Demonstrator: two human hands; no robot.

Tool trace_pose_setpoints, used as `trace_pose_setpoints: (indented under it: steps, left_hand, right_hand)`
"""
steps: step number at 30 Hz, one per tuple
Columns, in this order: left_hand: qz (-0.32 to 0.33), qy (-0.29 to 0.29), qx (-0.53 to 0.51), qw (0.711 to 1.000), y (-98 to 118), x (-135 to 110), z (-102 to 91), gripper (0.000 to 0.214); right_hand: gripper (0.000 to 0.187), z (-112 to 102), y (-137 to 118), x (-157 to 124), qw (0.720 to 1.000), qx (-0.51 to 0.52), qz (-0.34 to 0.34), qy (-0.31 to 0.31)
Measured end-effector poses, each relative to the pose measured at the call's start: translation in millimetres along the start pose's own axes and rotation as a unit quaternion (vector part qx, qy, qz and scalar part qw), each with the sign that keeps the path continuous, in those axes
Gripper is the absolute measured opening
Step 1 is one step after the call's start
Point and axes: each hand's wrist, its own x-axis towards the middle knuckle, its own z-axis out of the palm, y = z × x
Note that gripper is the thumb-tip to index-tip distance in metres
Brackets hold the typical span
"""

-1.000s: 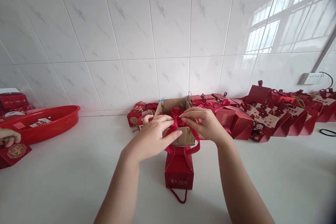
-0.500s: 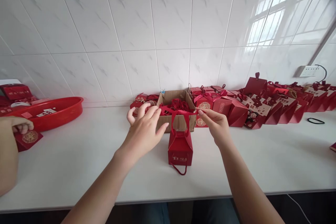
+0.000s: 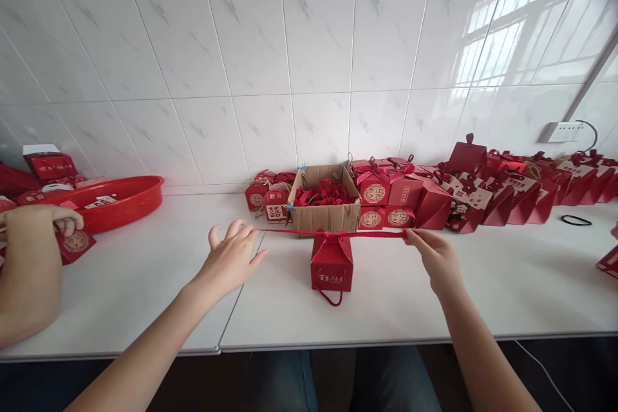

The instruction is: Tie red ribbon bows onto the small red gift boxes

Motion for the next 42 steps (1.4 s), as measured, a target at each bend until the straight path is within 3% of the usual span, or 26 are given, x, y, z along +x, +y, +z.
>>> trace_pose_setpoints:
  steps: [5, 10, 12, 14, 17, 19, 21, 24, 27, 35, 39, 42]
  left_hand:
    - [-0.042, -0.105, -0.049, 0.992, -22.7, -20.4, 29.0, 0.027]
    - [-0.035, -0.175, -0.116, 0.977, -23.5, -31.9, 40.5, 0.026]
    - [-0.026, -0.155, -0.129, 0.979, -16.8, -29.3, 38.6, 0.027]
    - [-0.035, -0.092, -0.138, 0.985, -5.5, -21.9, 35.2, 0.026]
    - [-0.040, -0.013, -0.204, 0.978, 18.6, -4.0, 32.3, 0.020]
    - [-0.042, -0.008, -0.302, 0.952, 36.3, 9.8, 35.1, 0.021]
    - [-0.074, -0.031, -0.414, 0.907, 52.5, 22.4, 42.3, 0.025]
    - [-0.116, -0.049, -0.511, 0.851, 69.7, 35.2, 56.8, 0.027]
    - [-0.140, -0.043, -0.553, 0.821, 77.3, 38.8, 67.1, 0.029]
    - [-0.190, -0.063, -0.610, 0.767, 75.6, 38.8, 72.0, 0.038]
    - [-0.188, -0.146, -0.615, 0.751, 67.4, 41.1, 76.6, 0.029]
    - [-0.171, -0.190, -0.642, 0.722, 61.2, 42.9, 77.8, 0.033]
  right_hand:
    - [0.034, -19.2, 40.0, -3.3, 0.996, -0.078, 0.038, 0.015]
    - [0.036, -25.5, 61.8, -1.4, 0.987, -0.162, 0.016, -0.014]
    - [0.041, -21.9, 59.0, -1.3, 0.982, -0.184, -0.035, 0.003]
    - [0.045, -13.3, 50.0, -3.2, 0.978, -0.187, -0.087, 0.015]
    - [0.043, 10.1, 30.7, -9.4, 0.981, -0.134, -0.123, -0.061]
    - [0.041, 30.8, 19.1, -14.2, 0.981, -0.080, -0.114, -0.132]
    - [0.040, 52.1, 11.8, -17.6, 0.979, -0.051, -0.084, -0.181]
    - [0.045, 78.0, 10.7, -18.2, 0.977, -0.021, -0.031, -0.208]
    - [0.048, 92.3, 16.9, -15.8, 0.974, 0.001, -0.005, -0.226]
    - [0.046, 96.2, 19.6, -20.0, 0.955, 0.038, 0.030, -0.294]
    - [0.050, 93.0, 15.0, -21.6, 0.955, 0.028, 0.025, -0.293]
    - [0.054, 92.2, 14.9, -20.2, 0.957, 0.008, 0.012, -0.290]
